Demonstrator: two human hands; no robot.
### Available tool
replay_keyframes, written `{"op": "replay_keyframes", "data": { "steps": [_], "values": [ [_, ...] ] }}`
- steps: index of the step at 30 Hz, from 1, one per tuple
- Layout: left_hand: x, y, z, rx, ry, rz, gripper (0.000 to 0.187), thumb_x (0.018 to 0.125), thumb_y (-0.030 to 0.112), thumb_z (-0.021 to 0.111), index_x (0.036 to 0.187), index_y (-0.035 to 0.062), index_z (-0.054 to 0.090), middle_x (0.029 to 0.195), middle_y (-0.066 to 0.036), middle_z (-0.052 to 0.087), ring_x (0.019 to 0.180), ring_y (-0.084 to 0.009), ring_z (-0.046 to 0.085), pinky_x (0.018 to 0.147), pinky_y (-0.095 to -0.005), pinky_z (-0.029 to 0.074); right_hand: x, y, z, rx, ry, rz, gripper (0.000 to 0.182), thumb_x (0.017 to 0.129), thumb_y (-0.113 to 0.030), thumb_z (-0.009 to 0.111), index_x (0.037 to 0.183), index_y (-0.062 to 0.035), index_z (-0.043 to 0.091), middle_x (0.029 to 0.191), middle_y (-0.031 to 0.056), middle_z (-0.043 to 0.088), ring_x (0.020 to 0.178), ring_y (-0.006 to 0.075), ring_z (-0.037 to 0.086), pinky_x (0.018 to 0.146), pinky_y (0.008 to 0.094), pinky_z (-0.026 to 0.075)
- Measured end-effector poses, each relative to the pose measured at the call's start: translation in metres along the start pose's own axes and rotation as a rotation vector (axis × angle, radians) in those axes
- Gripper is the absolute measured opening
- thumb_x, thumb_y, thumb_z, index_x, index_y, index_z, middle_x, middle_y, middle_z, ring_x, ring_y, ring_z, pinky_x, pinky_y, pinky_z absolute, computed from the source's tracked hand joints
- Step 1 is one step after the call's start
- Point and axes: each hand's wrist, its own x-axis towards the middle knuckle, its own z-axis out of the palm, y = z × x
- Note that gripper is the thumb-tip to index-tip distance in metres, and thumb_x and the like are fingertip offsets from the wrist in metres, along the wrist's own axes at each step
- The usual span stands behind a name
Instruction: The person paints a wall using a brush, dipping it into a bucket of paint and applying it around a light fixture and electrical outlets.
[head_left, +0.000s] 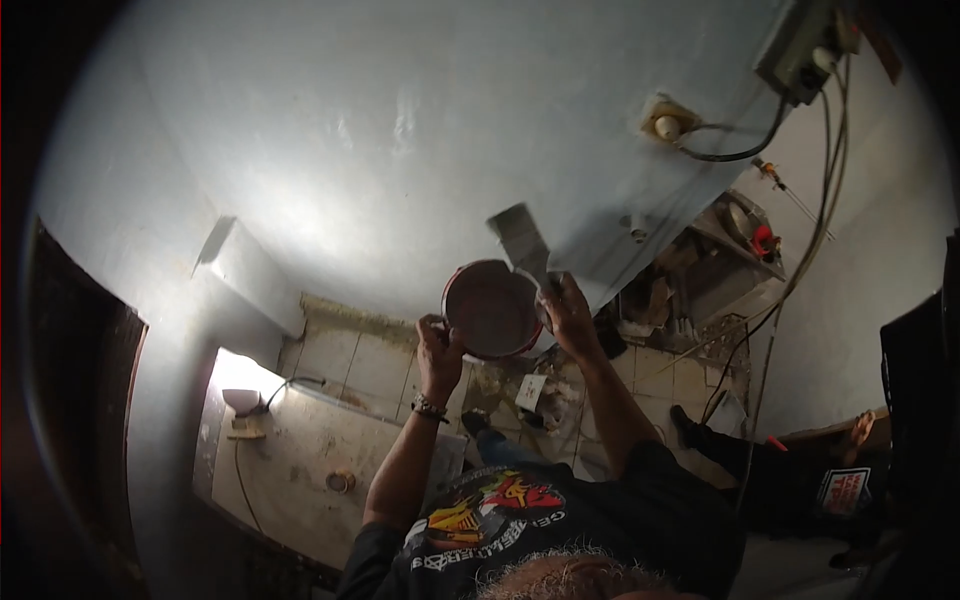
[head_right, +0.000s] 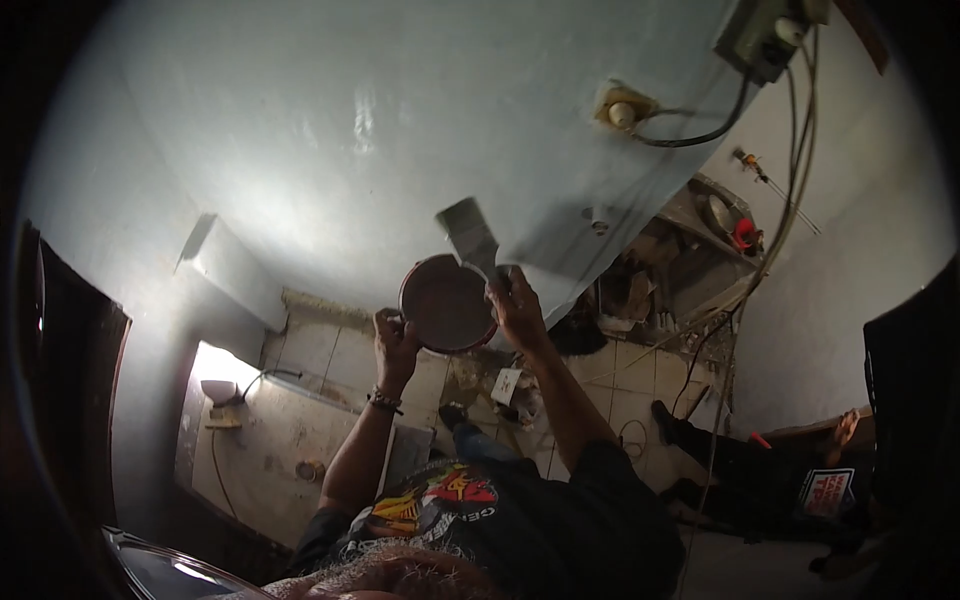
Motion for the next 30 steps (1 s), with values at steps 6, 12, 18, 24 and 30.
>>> {"op": "replay_keyframes", "data": {
  "steps": [6, 12, 18, 24, 30],
  "values": [
    [-0.025, 0.004, -0.027, 0.237, -0.082, 0.038, 0.037, 0.082, 0.01, 0.064, 0.113, 0.0061, 0.042, 0.073, -0.008, 0.055, 0.059, -0.0221, 0.054, 0.055, -0.0369, 0.043, -0.068, 0.067, -0.012, -0.527, -0.191, 0.193, 0.035, 0.083, -0.024, 0.07, 0.108, -0.0042, 0.054, 0.087, 0.0077, 0.064, 0.08, 0.0219, 0.061, 0.073, 0.0357, 0.048],
    [-0.073, -0.05, -0.039, 0.334, -0.095, -0.118, 0.041, 0.082, 0.014, 0.066, 0.116, 0.0071, 0.042, 0.076, -0.009, 0.058, 0.065, -0.0256, 0.058, 0.059, -0.04, 0.045, -0.102, 0.111, -0.021, -0.101, -0.155, 0.594, 0.015, 0.09, -0.022, 0.063, 0.096, -0.0082, 0.06, 0.071, -0.0016, 0.057, 0.058, 0.0038, 0.048, 0.05, 0.0229, 0.039],
    [-0.095, -0.067, -0.04, 0.291, -0.113, -0.211, 0.041, 0.084, 0.015, 0.064, 0.117, 0.0051, 0.042, 0.077, -0.01, 0.057, 0.065, -0.0239, 0.057, 0.061, -0.0394, 0.045, -0.124, 0.14, -0.024, -0.04, -0.155, 0.631, 0.024, 0.098, -0.028, 0.051, 0.093, -0.0063, 0.06, 0.07, -0.0009, 0.055, 0.055, 0.0053, 0.048, 0.049, 0.0222, 0.041],
    [-0.095, -0.069, -0.036, 0.29, -0.115, -0.218, 0.041, 0.085, 0.015, 0.063, 0.118, 0.0037, 0.041, 0.079, -0.011, 0.058, 0.067, -0.0239, 0.058, 0.062, -0.0392, 0.046, -0.13, 0.147, -0.017, -0.07, -0.11, 0.484, 0.02, 0.097, -0.024, 0.051, 0.095, -0.0055, 0.057, 0.073, -0.0012, 0.054, 0.061, 0.0064, 0.051, 0.051, 0.0238, 0.042],
    [-0.096, -0.072, -0.032, 0.292, -0.111, -0.188, 0.042, 0.085, 0.015, 0.063, 0.118, 0.0029, 0.04, 0.08, -0.013, 0.058, 0.068, -0.0245, 0.058, 0.063, -0.039, 0.047, -0.132, 0.171, -0.024, 0.141, -0.13, 0.581, 0.025, 0.098, -0.022, 0.05, 0.113, -0.0027, 0.056, 0.084, 0.0003, 0.054, 0.066, 0.007, 0.051, 0.052, 0.0248, 0.043]
  ]
}}
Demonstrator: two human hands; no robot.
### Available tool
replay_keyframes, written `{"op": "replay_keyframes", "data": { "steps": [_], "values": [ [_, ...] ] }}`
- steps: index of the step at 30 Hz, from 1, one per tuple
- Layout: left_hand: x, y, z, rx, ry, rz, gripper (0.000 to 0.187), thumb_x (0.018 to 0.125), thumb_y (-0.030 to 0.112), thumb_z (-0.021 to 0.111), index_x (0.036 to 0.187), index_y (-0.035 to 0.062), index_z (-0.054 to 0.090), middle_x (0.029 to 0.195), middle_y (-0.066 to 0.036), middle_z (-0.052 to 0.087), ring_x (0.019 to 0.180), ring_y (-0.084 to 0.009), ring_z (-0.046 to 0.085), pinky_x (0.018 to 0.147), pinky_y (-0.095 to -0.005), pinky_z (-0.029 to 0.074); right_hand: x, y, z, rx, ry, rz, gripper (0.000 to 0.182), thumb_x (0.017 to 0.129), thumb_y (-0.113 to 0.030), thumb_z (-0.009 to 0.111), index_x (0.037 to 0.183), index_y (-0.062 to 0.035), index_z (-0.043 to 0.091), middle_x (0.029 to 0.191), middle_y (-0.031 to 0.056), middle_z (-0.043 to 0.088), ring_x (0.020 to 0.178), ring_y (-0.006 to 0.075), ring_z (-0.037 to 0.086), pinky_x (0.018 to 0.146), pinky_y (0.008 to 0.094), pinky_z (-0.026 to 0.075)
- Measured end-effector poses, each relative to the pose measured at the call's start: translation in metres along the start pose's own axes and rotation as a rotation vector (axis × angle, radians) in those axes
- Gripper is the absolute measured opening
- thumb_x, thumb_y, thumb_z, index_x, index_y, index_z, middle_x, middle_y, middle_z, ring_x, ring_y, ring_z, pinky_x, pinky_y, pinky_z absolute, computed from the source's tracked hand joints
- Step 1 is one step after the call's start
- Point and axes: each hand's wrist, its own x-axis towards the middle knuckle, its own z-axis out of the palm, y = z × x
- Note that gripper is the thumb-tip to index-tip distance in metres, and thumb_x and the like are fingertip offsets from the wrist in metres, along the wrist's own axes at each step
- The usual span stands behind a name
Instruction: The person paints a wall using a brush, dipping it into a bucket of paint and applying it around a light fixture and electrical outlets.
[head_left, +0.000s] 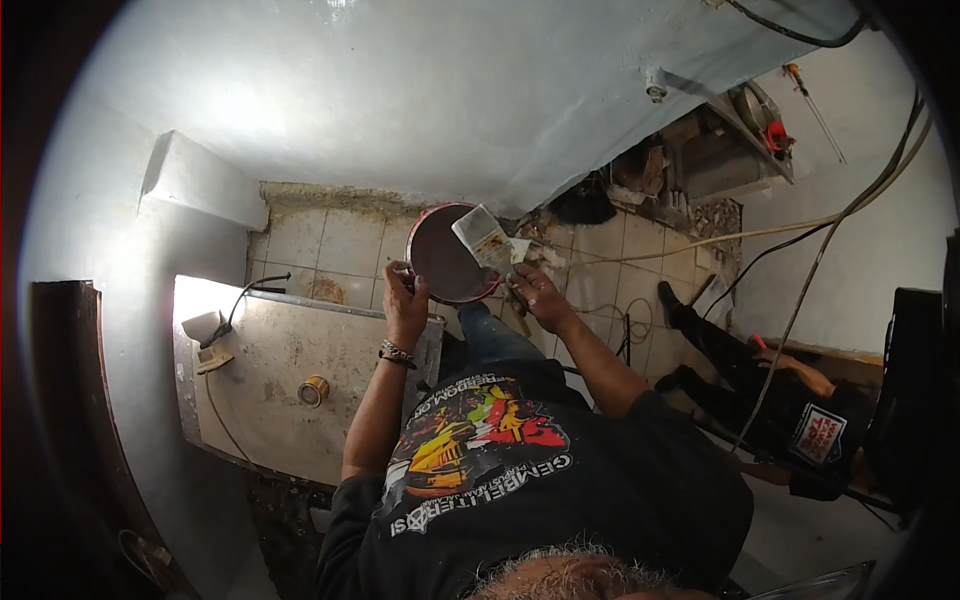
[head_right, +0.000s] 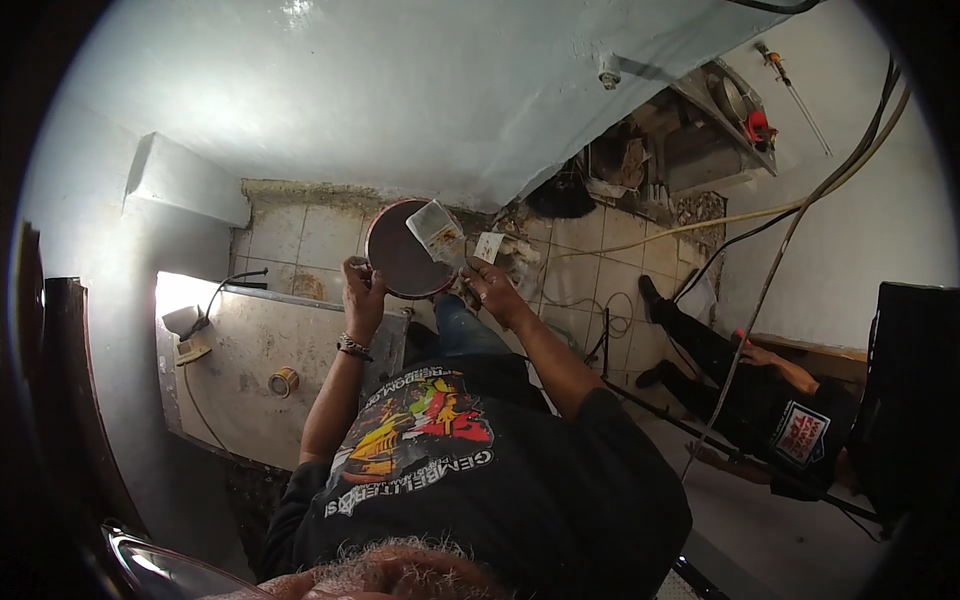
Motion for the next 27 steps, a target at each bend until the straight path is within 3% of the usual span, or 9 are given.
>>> {"op": "replay_keyframes", "data": {
  "steps": [5, 8, 11, 17, 23, 27],
  "values": [
    [-0.006, -0.009, -0.005, 0.042, 0.0, -0.006, 0.042, 0.085, 0.014, 0.064, 0.118, 0.0021, 0.04, 0.078, -0.012, 0.058, 0.065, -0.0237, 0.056, 0.059, -0.0379, 0.045, -0.015, -0.002, 0.002, -0.218, 0.191, -0.066, 0.027, 0.099, -0.023, 0.045, 0.113, -0.0029, 0.056, 0.086, 0.0015, 0.056, 0.068, 0.0083, 0.053, 0.051, 0.0241, 0.042],
    [-0.008, -0.019, -0.008, 0.051, 0.061, 0.088, 0.041, 0.085, 0.014, 0.064, 0.116, 0.0018, 0.04, 0.075, -0.01, 0.056, 0.061, -0.0214, 0.053, 0.057, -0.0363, 0.044, -0.009, -0.018, 0.009, 0.082, 0.357, -0.052, 0.023, 0.097, -0.025, 0.048, 0.103, -0.0045, 0.056, 0.074, 0.0006, 0.052, 0.058, 0.0075, 0.047, 0.05, 0.0244, 0.039],
    [-0.008, -0.015, -0.014, 0.004, 0.01, -0.003, 0.039, 0.086, 0.009, 0.062, 0.117, 0.0018, 0.038, 0.078, -0.007, 0.053, 0.064, -0.0135, 0.05, 0.057, -0.0306, 0.043, 0.004, -0.051, 0.003, 0.266, 0.186, -0.147, 0.022, 0.095, -0.024, 0.046, 0.1, -0.0046, 0.054, 0.077, 0.0036, 0.053, 0.053, 0.0096, 0.045, 0.047, 0.0264, 0.038],
    [-0.01, -0.01, -0.018, 0.036, 0.066, -0.03, 0.041, 0.085, 0.007, 0.062, 0.118, 0.0019, 0.038, 0.077, -0.006, 0.053, 0.064, -0.0135, 0.05, 0.057, -0.031, 0.043, 0.042, -0.146, 0.014, 0.385, 0.124, -0.306, 0.017, 0.094, -0.019, 0.045, 0.094, -0.0038, 0.053, 0.074, 0.0052, 0.053, 0.049, 0.0111, 0.043, 0.045, 0.0274, 0.037],
    [-0.011, -0.008, -0.021, 0.024, 0.121, -0.039, 0.041, 0.084, 0.008, 0.062, 0.117, 0.0019, 0.038, 0.076, -0.006, 0.052, 0.065, -0.014, 0.051, 0.058, -0.0311, 0.044, 0.095, -0.197, 0.03, 0.355, 0.103, -0.335, 0.017, 0.094, -0.016, 0.045, 0.093, -0.0018, 0.053, 0.075, 0.0054, 0.054, 0.048, 0.0114, 0.045, 0.044, 0.027, 0.038],
    [-0.014, -0.013, -0.024, -0.012, 0.121, -0.056, 0.041, 0.084, 0.01, 0.064, 0.116, 0.003, 0.039, 0.075, -0.006, 0.052, 0.064, -0.0152, 0.051, 0.059, -0.0325, 0.044, 0.095, -0.248, 0.035, 0.366, 0.21, -0.446, 0.017, 0.095, -0.016, 0.045, 0.095, -0.0009, 0.054, 0.077, 0.0062, 0.056, 0.046, 0.0099, 0.044, 0.042, 0.0251, 0.037]
  ]
}}
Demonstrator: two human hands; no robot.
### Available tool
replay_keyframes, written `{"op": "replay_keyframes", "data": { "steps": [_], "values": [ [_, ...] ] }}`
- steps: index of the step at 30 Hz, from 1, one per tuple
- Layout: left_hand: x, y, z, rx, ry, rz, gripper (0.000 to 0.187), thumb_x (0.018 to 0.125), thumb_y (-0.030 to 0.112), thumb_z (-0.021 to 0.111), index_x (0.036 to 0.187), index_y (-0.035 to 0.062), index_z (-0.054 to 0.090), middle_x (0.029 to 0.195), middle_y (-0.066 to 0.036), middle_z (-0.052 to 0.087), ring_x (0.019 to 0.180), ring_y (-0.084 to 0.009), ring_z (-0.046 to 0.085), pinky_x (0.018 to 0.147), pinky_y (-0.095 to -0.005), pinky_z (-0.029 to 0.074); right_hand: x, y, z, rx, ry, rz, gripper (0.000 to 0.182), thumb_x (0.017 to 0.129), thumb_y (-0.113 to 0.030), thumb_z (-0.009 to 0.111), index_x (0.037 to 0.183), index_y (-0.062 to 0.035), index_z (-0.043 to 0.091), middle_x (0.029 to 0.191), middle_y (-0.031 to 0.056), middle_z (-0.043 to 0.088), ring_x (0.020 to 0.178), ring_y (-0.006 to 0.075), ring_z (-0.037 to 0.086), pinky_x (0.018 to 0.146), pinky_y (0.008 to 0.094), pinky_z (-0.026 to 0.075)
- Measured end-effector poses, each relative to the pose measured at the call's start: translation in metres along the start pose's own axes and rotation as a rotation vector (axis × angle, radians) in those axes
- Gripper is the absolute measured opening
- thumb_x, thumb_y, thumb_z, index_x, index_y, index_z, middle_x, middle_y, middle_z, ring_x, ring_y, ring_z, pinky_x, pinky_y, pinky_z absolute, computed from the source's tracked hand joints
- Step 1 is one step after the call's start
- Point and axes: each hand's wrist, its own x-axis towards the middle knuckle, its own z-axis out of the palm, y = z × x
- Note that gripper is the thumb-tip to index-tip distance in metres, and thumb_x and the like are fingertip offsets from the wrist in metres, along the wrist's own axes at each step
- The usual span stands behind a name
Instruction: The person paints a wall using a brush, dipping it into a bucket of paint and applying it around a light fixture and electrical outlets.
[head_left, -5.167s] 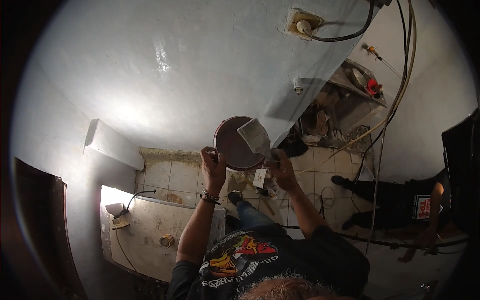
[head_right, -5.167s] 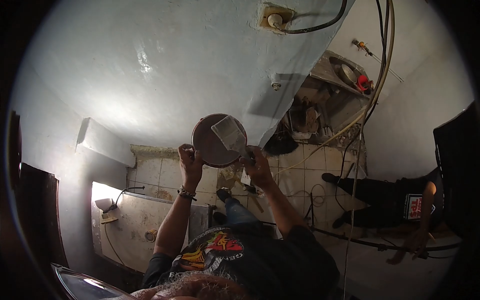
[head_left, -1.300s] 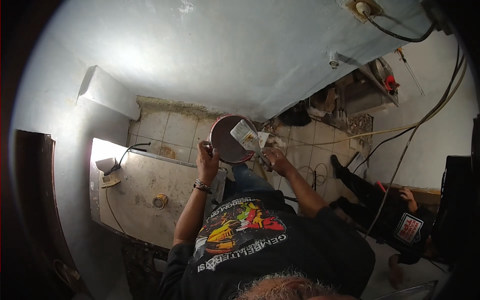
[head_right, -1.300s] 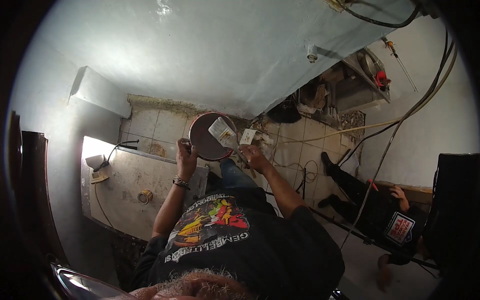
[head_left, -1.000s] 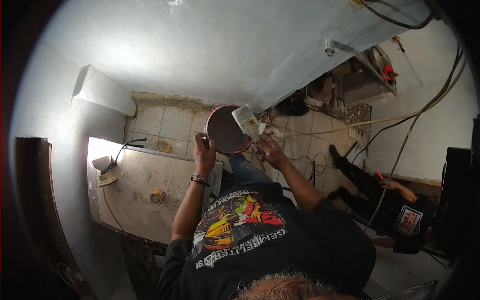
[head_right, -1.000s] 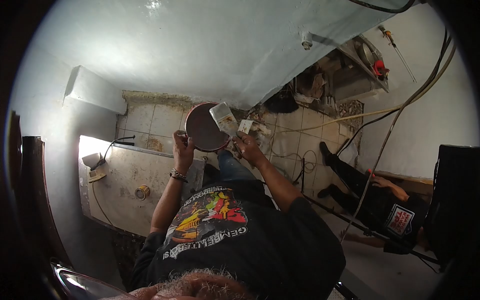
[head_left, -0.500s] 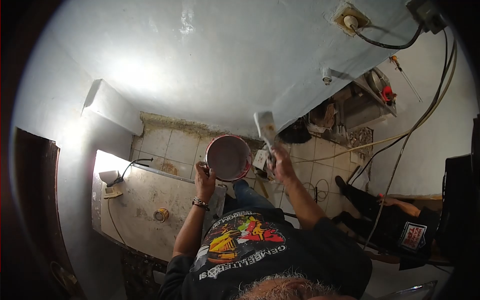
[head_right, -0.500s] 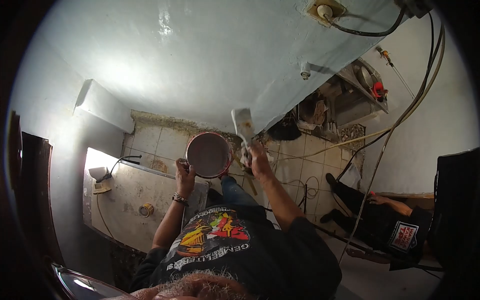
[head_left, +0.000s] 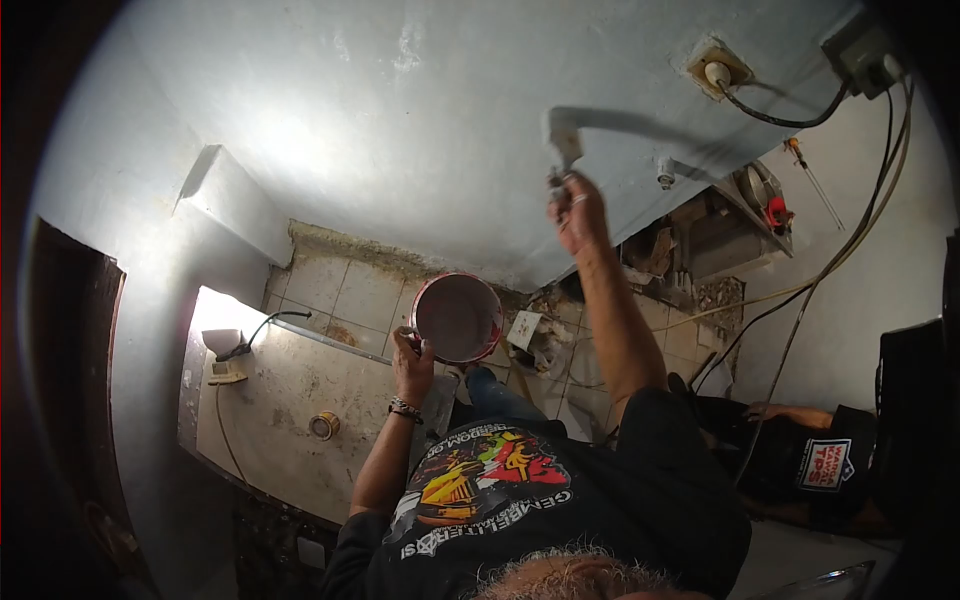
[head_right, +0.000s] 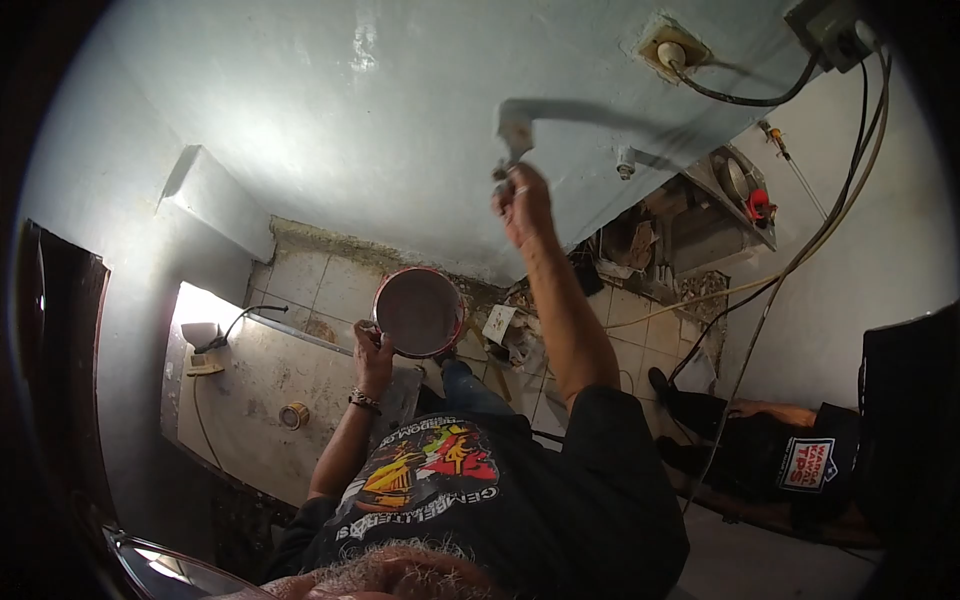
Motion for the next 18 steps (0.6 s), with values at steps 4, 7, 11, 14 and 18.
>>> {"op": "replay_keyframes", "data": {
  "steps": [4, 7, 11, 14, 18],
  "values": [
    [-0.003, 0.006, -0.008, 0.001, 0.01, -0.044, 0.042, 0.083, 0.012, 0.064, 0.117, 0.0051, 0.04, 0.075, -0.006, 0.052, 0.064, -0.0175, 0.052, 0.061, -0.0356, 0.045, -0.012, -0.045, -0.006, 0.058, -0.147, -0.104, 0.016, 0.095, -0.016, 0.047, 0.098, -0.0024, 0.055, 0.081, 0.0051, 0.058, 0.047, 0.005, 0.042, 0.04, 0.02, 0.033],
    [-0.002, 0.0, -0.008, -0.014, 0.016, -0.053, 0.042, 0.083, 0.013, 0.064, 0.117, 0.0051, 0.04, 0.076, -0.007, 0.053, 0.064, -0.018, 0.053, 0.061, -0.0362, 0.046, -0.02, -0.008, -0.013, -0.043, 0.025, 0.047, 0.017, 0.093, -0.017, 0.048, 0.094, -0.0014, 0.054, 0.08, 0.0065, 0.058, 0.043, 0.0091, 0.041, 0.04, 0.0235, 0.032],
    [0.004, 0.0, -0.009, 0.019, 0.014, -0.026, 0.043, 0.083, 0.013, 0.065, 0.117, 0.0052, 0.04, 0.076, -0.007, 0.054, 0.065, -0.0189, 0.054, 0.062, -0.0369, 0.046, 0.016, 0.009, -0.008, -0.022, 0.008, 0.064, 0.02, 0.094, -0.015, 0.045, 0.089, 0.0015, 0.054, 0.062, 0.0038, 0.048, 0.043, 0.0112, 0.041, 0.04, 0.0256, 0.033],
    [0.005, 0.005, -0.009, 0.01, 0.018, 0.001, 0.04, 0.084, 0.009, 0.063, 0.115, 0.0031, 0.039, 0.074, -0.006, 0.052, 0.062, -0.0156, 0.051, 0.057, -0.0327, 0.044, 0.006, -0.062, 0.033, 0.028, -0.055, -0.07, 0.02, 0.094, -0.013, 0.044, 0.089, 0.002, 0.055, 0.062, 0.0039, 0.049, 0.042, 0.0099, 0.04, 0.04, 0.0235, 0.033],
    [0.005, 0.005, -0.011, -0.02, 0.02, 0.018, 0.04, 0.084, 0.009, 0.063, 0.115, 0.0029, 0.039, 0.074, -0.006, 0.053, 0.062, -0.0155, 0.051, 0.056, -0.0329, 0.044, -0.021, -0.106, 0.04, -0.035, -0.161, -0.249, 0.015, 0.092, -0.013, 0.046, 0.095, -0.0014, 0.056, 0.08, 0.0064, 0.059, 0.044, 0.0076, 0.04, 0.037, 0.0233, 0.032]
  ]
}}
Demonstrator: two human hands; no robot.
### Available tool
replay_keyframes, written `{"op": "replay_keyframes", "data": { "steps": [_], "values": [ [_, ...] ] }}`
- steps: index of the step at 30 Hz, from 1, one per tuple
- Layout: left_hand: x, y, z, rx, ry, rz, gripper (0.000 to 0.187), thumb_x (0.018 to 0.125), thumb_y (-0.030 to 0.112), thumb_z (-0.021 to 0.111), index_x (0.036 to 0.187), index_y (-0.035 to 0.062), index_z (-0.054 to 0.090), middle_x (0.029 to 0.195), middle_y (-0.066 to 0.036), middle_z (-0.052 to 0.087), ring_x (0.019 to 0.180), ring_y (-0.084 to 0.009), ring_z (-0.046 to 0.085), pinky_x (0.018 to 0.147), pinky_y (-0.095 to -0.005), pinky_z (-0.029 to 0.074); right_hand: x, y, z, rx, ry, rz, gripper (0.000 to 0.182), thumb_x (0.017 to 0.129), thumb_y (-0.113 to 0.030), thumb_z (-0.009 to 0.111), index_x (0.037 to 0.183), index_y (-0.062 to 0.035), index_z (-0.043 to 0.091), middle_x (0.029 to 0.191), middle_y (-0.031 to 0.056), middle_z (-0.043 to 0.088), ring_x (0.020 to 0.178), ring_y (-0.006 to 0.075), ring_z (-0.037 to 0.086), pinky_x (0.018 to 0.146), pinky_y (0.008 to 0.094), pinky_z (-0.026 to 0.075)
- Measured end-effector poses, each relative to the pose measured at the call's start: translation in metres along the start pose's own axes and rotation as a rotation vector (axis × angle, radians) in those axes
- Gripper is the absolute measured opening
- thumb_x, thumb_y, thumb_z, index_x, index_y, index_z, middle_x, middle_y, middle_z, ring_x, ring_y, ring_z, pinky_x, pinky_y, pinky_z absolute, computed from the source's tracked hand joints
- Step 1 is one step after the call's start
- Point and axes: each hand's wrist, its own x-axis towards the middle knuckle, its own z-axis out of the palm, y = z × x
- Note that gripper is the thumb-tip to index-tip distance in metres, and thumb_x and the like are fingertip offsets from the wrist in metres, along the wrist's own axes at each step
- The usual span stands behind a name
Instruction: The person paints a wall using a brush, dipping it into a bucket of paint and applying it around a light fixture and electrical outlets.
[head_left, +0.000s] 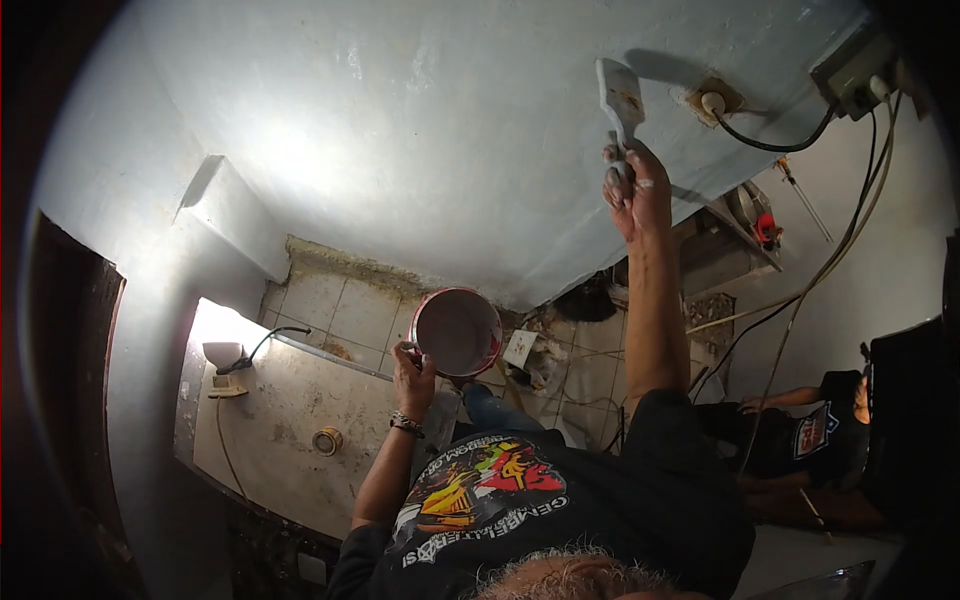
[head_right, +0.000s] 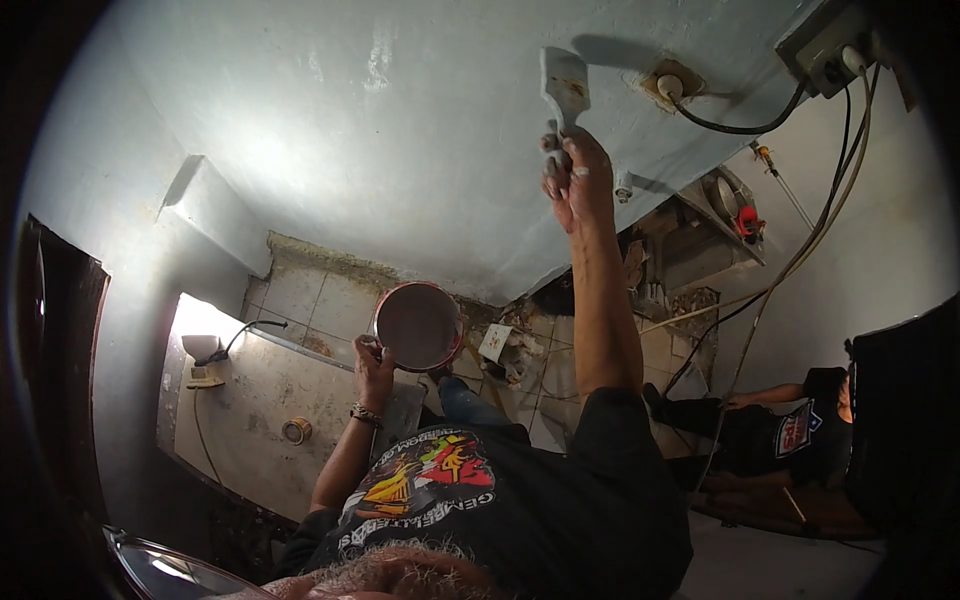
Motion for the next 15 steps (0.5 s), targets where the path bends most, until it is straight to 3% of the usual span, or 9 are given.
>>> {"op": "replay_keyframes", "data": {
  "steps": [2, 6, 10, 14, 15],
  "values": [
    [0.0, -0.009, 0.001, -0.004, 0.003, 0.021, 0.04, 0.084, 0.009, 0.063, 0.115, 0.0027, 0.038, 0.074, -0.006, 0.053, 0.062, -0.0155, 0.051, 0.055, -0.0331, 0.044, -0.006, 0.012, -0.016, -0.043, 0.045, 0.007, 0.014, 0.091, -0.013, 0.047, 0.096, -0.003, 0.056, 0.08, 0.006, 0.059, 0.043, 0.0067, 0.04, 0.036, 0.0231, 0.032],
    [0.0, -0.001, -0.002, 0.024, -0.016, -0.004, 0.04, 0.084, 0.01, 0.063, 0.115, 0.0023, 0.038, 0.073, -0.006, 0.052, 0.06, -0.0155, 0.051, 0.055, -0.0333, 0.044, -0.016, 0.11, -0.057, -0.164, 0.158, 0.059, 0.015, 0.092, -0.019, 0.051, 0.087, -0.0059, 0.057, 0.074, 0.0048, 0.059, 0.041, 0.0092, 0.043, 0.035, 0.0248, 0.034],
    [0.0, -0.004, -0.003, 0.037, -0.027, -0.034, 0.042, 0.084, 0.014, 0.064, 0.116, 0.0046, 0.039, 0.075, -0.008, 0.054, 0.063, -0.0202, 0.054, 0.059, -0.0367, 0.045, -0.034, 0.171, -0.064, -0.094, 0.171, 0.289, 0.017, 0.092, -0.015, 0.049, 0.084, -0.0003, 0.054, 0.068, 0.0069, 0.053, 0.04, 0.0112, 0.041, 0.036, 0.0264, 0.034],
    [0.0, -0.001, -0.004, 0.047, -0.047, -0.049, 0.043, 0.083, 0.016, 0.065, 0.117, 0.0053, 0.039, 0.076, -0.009, 0.055, 0.064, -0.0227, 0.056, 0.061, -0.0388, 0.046, 0.004, 0.137, -0.026, -0.088, 0.203, 0.268, 0.02, 0.093, -0.014, 0.046, 0.083, 0.0006, 0.054, 0.066, 0.0061, 0.05, 0.041, 0.011, 0.04, 0.038, 0.0263, 0.033],
    [0.0, 0.001, -0.005, 0.051, -0.052, -0.05, 0.043, 0.083, 0.016, 0.064, 0.117, 0.0052, 0.039, 0.076, -0.009, 0.055, 0.064, -0.0227, 0.056, 0.061, -0.0388, 0.046, 0.011, 0.114, -0.012, -0.092, 0.179, 0.25, 0.021, 0.094, -0.016, 0.046, 0.083, -0.0011, 0.056, 0.057, 0.002, 0.047, 0.039, 0.0096, 0.039, 0.037, 0.0232, 0.032]
  ]
}}
